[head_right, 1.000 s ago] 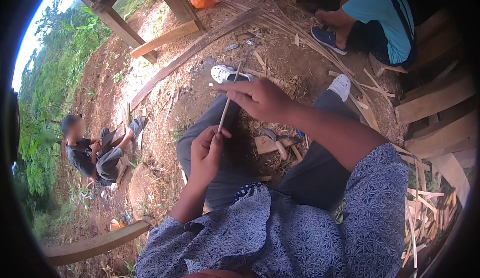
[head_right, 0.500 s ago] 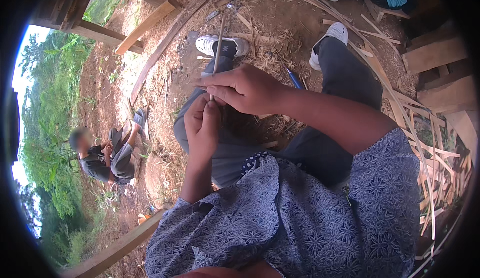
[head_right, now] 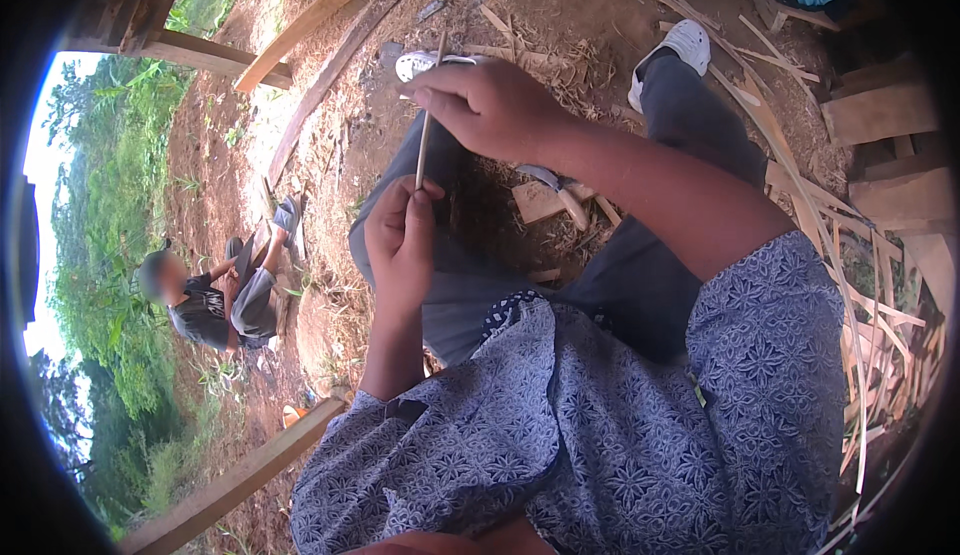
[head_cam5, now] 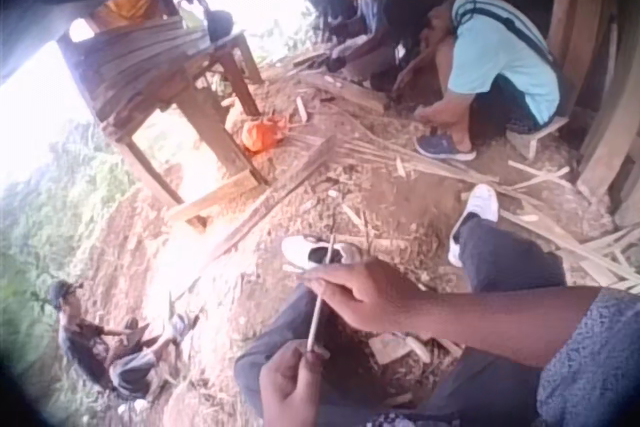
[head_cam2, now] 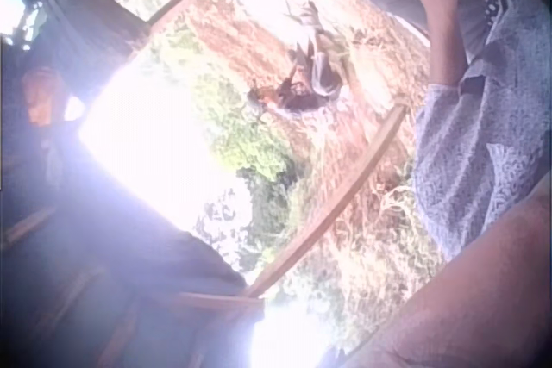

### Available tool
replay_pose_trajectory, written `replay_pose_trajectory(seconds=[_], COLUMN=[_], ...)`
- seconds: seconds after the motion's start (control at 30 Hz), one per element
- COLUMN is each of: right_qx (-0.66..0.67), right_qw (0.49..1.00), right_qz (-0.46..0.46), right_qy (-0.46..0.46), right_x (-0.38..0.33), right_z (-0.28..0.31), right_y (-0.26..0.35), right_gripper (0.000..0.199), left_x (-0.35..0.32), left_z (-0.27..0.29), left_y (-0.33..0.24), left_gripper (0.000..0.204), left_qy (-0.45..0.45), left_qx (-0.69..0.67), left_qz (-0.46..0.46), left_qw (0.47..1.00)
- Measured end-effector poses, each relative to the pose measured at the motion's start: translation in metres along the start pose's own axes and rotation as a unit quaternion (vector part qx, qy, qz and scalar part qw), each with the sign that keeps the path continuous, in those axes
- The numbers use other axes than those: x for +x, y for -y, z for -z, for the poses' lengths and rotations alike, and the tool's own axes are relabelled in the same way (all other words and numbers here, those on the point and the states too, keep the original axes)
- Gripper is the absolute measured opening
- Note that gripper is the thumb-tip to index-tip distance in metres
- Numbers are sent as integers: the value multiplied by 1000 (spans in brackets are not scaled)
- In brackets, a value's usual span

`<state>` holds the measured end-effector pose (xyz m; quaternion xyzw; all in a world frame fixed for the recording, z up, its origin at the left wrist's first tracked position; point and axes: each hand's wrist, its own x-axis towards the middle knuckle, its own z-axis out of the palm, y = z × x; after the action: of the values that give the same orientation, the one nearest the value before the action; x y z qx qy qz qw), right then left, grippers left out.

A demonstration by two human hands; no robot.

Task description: The person sits on the ground and uses a knife to sharpen a thin wooden stick. They hold the stick with both hands and carefully shave the wood to create a pointed tip, occasionally rotating the stick to work on different sides.

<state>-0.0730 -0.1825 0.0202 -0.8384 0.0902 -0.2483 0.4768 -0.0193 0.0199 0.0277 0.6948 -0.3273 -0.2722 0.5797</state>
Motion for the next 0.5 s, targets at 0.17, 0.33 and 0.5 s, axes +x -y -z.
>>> replay_pose_trajectory(seconds=[0.17, 0.33, 0.5], right_qx=[-37, -4, -3], right_qw=[995, 999, 995], right_qz=[-19, 25, 64], right_qy=[95, 47, -82], right_x=[-16, -22, 23], right_z=[-1, -11, 20], right_y=[1, 7, -32], right_gripper=[26, 29, 30], left_x=[3, 4, 1], left_z=[-3, 0, 1], left_y=[2, 2, 2], left_gripper=[16, 16, 15], left_qy=[8, 6, 11], left_qx=[28, 16, -3], left_qz=[-8, -1, 2], left_qw=[1000, 1000, 1000])
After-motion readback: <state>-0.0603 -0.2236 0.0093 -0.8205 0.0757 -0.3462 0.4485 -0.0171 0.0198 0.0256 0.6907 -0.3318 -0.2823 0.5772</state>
